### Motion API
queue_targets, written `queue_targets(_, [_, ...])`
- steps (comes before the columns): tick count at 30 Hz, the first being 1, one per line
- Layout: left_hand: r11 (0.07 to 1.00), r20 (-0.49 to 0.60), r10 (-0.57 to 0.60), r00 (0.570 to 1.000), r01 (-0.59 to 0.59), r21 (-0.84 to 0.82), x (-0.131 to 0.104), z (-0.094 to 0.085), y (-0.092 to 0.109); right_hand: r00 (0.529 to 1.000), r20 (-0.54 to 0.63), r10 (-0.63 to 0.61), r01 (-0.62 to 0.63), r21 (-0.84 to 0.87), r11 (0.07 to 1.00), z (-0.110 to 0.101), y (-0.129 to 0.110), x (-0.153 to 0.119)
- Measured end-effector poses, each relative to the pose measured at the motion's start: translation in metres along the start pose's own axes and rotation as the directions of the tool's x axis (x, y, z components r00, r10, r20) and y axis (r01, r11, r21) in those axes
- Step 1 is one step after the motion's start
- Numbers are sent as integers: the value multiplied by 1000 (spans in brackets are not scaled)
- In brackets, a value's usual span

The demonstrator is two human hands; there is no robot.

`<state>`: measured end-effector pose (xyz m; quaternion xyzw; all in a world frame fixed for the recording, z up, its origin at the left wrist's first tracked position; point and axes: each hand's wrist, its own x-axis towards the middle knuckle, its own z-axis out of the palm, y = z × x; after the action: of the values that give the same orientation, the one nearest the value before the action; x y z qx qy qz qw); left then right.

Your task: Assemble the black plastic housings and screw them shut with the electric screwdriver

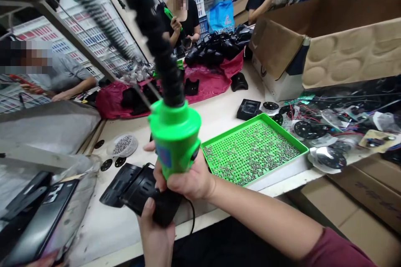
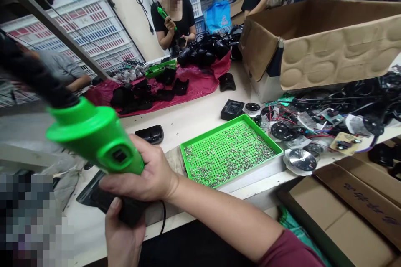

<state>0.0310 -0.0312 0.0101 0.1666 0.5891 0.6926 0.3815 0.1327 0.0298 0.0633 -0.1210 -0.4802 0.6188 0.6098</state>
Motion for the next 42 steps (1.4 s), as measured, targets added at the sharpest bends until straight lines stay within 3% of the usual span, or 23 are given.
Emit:
queue_targets(3, [999,7,-19,1000,19,32,1,3,4,998,-55,-24,30,112,993,-1,-14,1])
queue_targets(7, [999,30,-39,999,39,13,5,4,9,998,-51,-31,36,118,992,-3,-33,0])
queue_targets(10, [999,14,-39,999,40,-18,5,2,9,993,-63,-97,107,174,979,-4,-37,-3])
queue_targets(15, [996,52,-20,998,25,-88,1,-1,5,995,-78,-55,69,192,979,-4,-34,-3])
queue_targets(24, [995,42,-41,998,44,-87,3,-3,4,984,-156,-90,85,-37,996,-20,-22,0])
queue_targets(28, [992,-5,-86,996,85,-94,3,-3,3,991,-113,-67,71,32,997,-18,-19,-2])
queue_targets(36, [996,40,-36,999,39,-81,1,1,2,996,-79,-37,49,162,986,1,-20,-3])
queue_targets(42, [995,72,-7,997,14,-98,3,6,-2,993,-102,-52,47,-46,998,-2,-14,1])
